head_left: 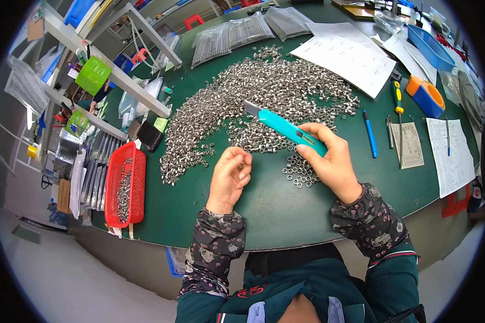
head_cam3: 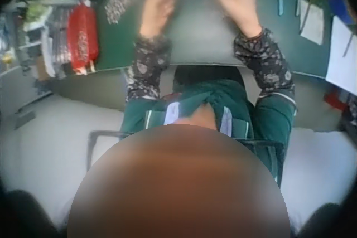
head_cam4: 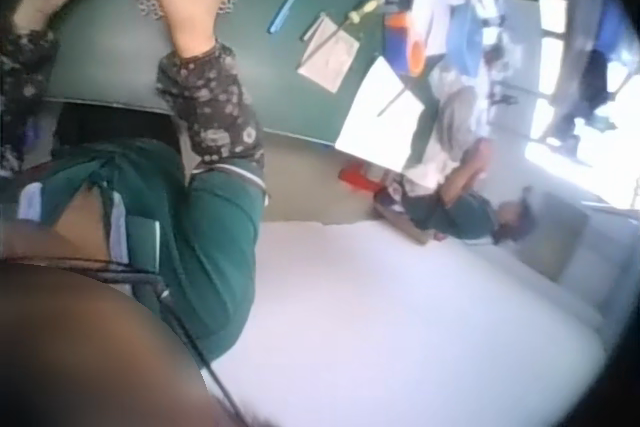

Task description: Cleaning and deburring small metal hardware components using a manual scraper tool at a workbench.

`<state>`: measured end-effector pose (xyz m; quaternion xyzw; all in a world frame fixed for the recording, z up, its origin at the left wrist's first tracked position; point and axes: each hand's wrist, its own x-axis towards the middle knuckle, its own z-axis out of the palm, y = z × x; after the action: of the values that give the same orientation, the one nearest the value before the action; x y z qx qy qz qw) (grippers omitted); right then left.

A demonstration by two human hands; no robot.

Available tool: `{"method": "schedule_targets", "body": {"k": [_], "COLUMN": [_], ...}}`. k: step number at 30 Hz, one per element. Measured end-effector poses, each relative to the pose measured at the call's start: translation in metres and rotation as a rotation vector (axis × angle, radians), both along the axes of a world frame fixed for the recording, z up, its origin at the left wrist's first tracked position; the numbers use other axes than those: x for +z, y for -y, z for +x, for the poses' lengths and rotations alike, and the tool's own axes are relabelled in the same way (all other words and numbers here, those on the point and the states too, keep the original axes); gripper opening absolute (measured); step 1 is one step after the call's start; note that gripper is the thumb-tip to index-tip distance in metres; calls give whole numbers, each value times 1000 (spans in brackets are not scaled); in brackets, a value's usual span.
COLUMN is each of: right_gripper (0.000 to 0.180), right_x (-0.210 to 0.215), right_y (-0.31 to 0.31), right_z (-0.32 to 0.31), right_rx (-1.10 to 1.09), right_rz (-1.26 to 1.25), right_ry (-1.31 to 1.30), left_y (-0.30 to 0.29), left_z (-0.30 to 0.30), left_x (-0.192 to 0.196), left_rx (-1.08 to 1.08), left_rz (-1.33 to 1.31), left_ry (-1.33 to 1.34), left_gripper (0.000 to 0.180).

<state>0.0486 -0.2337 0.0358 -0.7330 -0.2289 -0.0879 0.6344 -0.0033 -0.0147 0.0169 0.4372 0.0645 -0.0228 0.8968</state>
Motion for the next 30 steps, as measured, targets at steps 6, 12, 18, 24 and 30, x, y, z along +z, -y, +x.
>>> {"method": "schedule_targets", "body": {"k": [6,12,18,24,30], "right_gripper": [28,28,27,29,29], "right_x": [-4,-2,0,-1,-6], "right_y": [-1,-2,-1,-1,-4], "right_z": [0,1,-4,-7,-5], "right_rx": [9,14,38,132,155], "right_rz": [5,-26,-65,-251,-307], "right_ry": [9,71,100,-53,25], "left_y": [46,52,7,-22,-27], "left_z": [-3,1,1,0,1], "left_x": [-2,-5,1,-6,-10], "left_rx": [25,15,22,88,63], "left_rz": [1484,1582,207,1,-93], "left_ry": [266,352,-9,30,42], "left_gripper": [19,13,7,11,13]}}
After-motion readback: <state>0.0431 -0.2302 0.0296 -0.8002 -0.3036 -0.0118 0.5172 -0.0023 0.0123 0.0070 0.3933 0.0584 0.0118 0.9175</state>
